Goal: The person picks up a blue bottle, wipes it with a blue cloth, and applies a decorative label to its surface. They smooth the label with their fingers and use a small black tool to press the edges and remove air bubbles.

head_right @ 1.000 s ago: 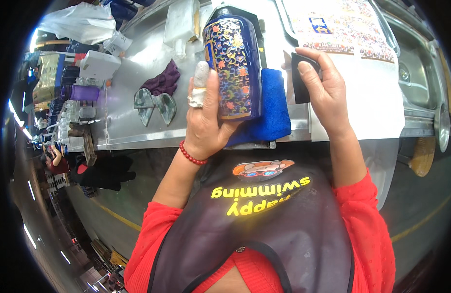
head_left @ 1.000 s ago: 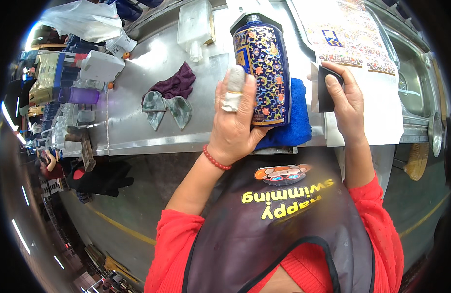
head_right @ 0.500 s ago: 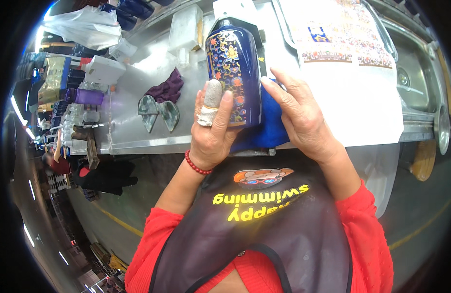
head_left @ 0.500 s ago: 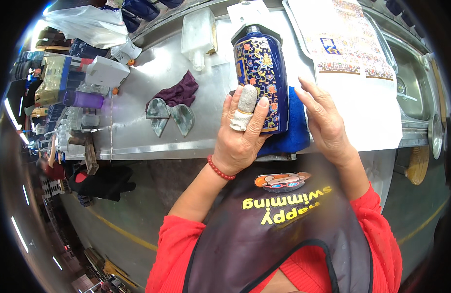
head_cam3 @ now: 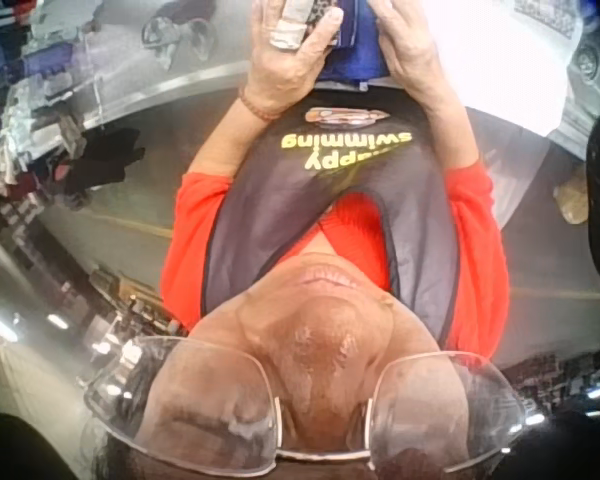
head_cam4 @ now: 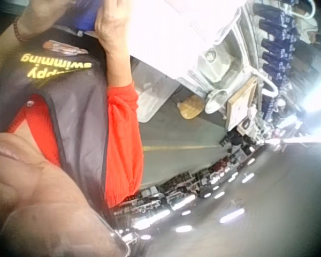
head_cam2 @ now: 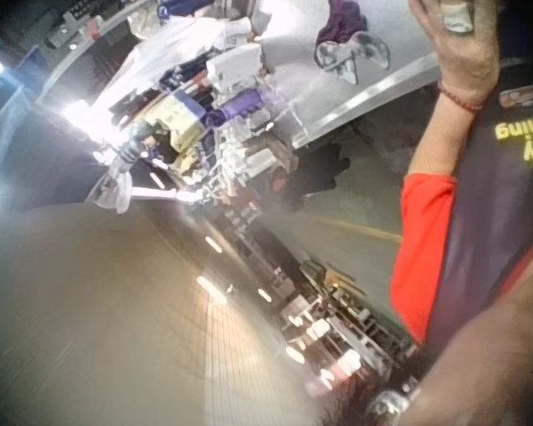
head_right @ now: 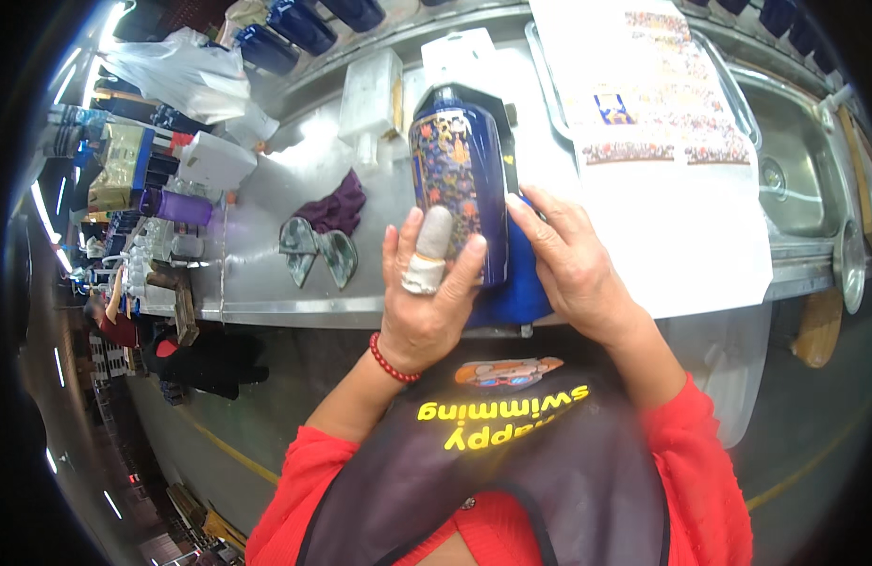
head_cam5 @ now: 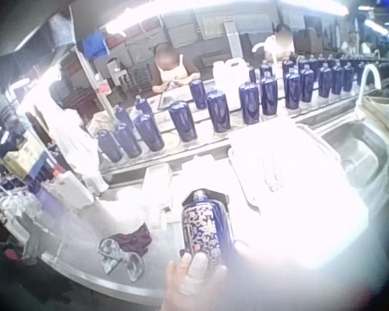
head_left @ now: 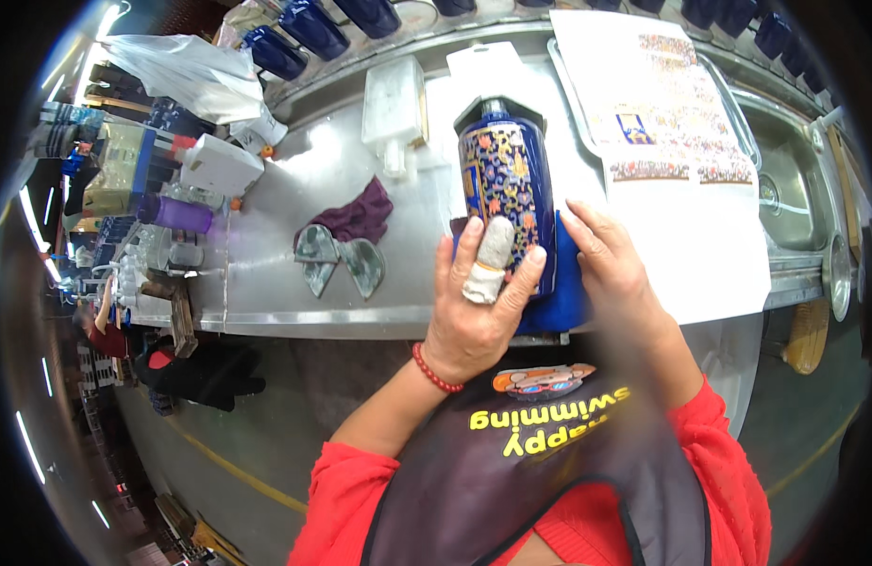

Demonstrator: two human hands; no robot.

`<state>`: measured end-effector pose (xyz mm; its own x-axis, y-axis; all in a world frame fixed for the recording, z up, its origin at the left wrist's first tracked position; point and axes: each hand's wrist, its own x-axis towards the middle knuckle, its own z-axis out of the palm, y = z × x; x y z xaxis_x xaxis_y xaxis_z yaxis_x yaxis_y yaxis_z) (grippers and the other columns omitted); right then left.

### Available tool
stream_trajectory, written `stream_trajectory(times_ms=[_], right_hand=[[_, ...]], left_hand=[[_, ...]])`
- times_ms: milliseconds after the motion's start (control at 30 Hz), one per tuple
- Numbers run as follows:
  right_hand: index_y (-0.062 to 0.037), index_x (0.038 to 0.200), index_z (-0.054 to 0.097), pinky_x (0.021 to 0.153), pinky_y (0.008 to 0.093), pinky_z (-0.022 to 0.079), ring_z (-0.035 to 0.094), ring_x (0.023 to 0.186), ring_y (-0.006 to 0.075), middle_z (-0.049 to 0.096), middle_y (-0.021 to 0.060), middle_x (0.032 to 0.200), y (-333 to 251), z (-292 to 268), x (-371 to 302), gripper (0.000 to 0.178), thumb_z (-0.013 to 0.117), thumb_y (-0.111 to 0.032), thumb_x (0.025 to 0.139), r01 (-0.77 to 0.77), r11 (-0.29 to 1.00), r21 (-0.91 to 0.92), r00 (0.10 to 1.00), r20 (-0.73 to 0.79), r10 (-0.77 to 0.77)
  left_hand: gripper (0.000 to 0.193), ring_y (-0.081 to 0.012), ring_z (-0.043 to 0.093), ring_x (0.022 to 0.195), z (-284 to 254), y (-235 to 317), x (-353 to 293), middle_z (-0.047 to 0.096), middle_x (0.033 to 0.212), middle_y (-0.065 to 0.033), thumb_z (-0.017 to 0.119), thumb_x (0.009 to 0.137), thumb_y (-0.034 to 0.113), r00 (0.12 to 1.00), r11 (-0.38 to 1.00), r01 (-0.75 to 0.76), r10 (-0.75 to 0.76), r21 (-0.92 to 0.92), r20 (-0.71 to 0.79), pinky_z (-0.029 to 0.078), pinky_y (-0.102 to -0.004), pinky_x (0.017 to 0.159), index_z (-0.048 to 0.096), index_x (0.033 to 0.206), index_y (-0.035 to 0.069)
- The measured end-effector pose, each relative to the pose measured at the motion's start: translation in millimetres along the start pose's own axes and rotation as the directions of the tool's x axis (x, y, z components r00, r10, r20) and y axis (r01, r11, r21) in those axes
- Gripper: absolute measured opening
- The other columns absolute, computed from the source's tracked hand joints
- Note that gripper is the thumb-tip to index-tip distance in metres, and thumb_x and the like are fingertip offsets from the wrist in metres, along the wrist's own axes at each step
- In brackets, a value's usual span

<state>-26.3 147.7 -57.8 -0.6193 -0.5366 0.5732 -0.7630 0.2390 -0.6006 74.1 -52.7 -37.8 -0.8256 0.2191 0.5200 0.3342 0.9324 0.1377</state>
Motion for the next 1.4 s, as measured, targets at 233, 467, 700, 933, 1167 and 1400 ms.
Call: stream_trajectory(times_ms=[233,467,700,933,1167,1400], right_hand=[[-0.0165,0.146,0.056,0.097,0.0455,0.049,0.055,0.122,0.0393,0.045,0.0229,0.152,-10,-2,56,0.061,0.073,-0.014,0.088,0.011,0.98,-0.197,0.995,0.097,0.009],[-0.0102,0.141,0.059,0.101,0.0468,0.049,0.057,0.118,0.0425,0.05,0.0249,0.146,4,-6,71,0.052,0.072,-0.024,0.093,-0.002,0.97,-0.242,1.0,0.027,0.009],[-0.0058,0.145,0.055,0.109,0.045,0.044,0.051,0.134,0.0414,0.05,0.0225,0.15,11,-14,15,0.05,0.065,-0.023,0.1,-0.181,0.983,-0.03,0.983,0.031,0.182],[-0.0021,0.14,0.058,0.107,0.0456,0.046,0.054,0.129,0.0419,0.053,0.0235,0.145,3,-13,-1,0.045,0.067,-0.017,0.098,-0.156,0.987,-0.046,0.987,0.02,0.157],[-0.0045,0.114,0.07,0.101,0.0445,0.05,0.057,0.124,0.0394,0.055,0.0197,0.142,-17,-13,0,0.032,0.071,-0.001,0.082,-0.073,0.994,0.078,0.997,0.016,0.072],[-0.0075,0.103,0.072,0.102,0.0465,0.049,0.055,0.125,0.0376,0.052,0.016,0.142,-26,-8,8,0.031,0.071,0.0,0.074,0.164,0.985,0.046,0.985,0.053,-0.167]], left_hand=[[0.059,-0.0426,0.04,0.146,-6,6,4,0.055,0.148,-0.0192,0.074,0.088,0.027,0.998,0.998,-0.024,0.027,-0.053,0.063,0.018,-0.0608,0.122,0.06,0.143,0.011],[0.067,-0.051,0.041,0.141,-9,-2,-3,0.051,0.147,-0.0289,0.074,0.09,0.032,0.994,0.968,0.109,-0.106,-0.225,0.027,0.022,-0.064,0.118,0.054,0.145,-0.001],[0.054,-0.0449,0.041,0.143,-2,4,-20,0.056,0.147,-0.0231,0.07,0.093,0.035,1.0,0.998,0.011,-0.012,-0.061,-0.02,0.011,-0.0627,0.122,0.064,0.14,0.009],[0.044,-0.0418,0.042,0.143,-5,16,-16,0.058,0.144,-0.0232,0.072,0.088,0.027,1.0,0.995,-0.015,0.016,-0.097,0.01,0.013,-0.0609,0.123,0.072,0.13,0.016],[0.039,-0.0436,0.044,0.141,-7,3,-22,0.057,0.144,-0.0256,0.071,0.091,0.022,0.991,0.976,0.069,-0.091,-0.206,-0.101,0.014,-0.0578,0.123,0.072,0.129,0.016],[0.031,-0.0453,0.05,0.135,-2,1,-24,0.06,0.138,-0.0267,0.071,0.091,0.02,0.983,0.963,0.08,-0.119,-0.259,-0.142,0.019,-0.0587,0.121,0.069,0.12,0.014]])
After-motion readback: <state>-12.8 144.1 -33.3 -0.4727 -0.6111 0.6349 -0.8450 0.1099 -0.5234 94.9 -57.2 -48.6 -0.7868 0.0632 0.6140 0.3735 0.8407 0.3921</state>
